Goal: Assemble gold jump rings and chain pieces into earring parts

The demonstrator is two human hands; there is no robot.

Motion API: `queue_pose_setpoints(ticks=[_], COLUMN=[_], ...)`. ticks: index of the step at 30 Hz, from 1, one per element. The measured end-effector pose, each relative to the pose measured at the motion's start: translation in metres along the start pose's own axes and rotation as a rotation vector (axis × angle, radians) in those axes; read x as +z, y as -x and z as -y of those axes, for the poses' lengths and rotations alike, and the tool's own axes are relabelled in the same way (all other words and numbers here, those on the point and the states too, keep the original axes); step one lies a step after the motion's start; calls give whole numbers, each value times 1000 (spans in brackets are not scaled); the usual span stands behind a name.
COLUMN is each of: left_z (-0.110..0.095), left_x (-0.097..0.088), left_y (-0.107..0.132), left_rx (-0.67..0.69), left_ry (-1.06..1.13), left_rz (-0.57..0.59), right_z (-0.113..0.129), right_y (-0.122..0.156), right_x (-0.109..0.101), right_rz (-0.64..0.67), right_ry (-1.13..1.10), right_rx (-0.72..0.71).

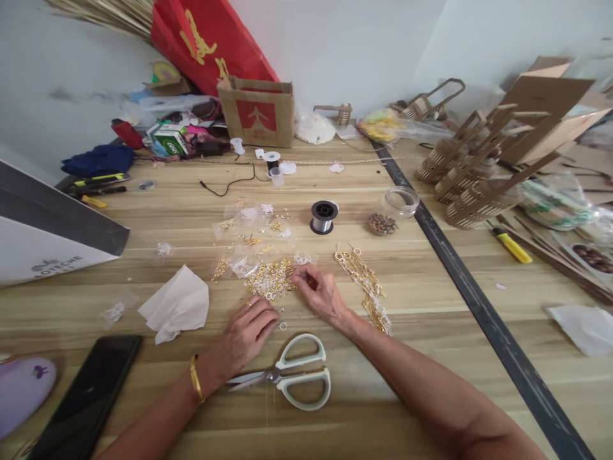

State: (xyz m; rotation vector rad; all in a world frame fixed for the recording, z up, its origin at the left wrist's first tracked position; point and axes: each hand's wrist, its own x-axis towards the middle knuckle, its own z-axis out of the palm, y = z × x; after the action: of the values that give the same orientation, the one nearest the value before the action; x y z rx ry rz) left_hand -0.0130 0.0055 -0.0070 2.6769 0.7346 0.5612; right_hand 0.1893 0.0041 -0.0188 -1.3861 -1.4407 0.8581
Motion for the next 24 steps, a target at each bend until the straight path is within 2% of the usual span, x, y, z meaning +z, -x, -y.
queue_pose_setpoints(ticks=[5,15,24], left_z=[0,-4,-4], left_x=[-1,-6,-5], left_y=[0,1,2], left_rx=[3,74,147], left_ry=[8,-193,-319], left_rz=[-14,106,93], right_z=[2,4,2], right_y=[0,-1,0], right_x=[-1,0,0], right_rz=[1,18,16], right_ry=[-2,6,12], right_rx=[0,16,-8])
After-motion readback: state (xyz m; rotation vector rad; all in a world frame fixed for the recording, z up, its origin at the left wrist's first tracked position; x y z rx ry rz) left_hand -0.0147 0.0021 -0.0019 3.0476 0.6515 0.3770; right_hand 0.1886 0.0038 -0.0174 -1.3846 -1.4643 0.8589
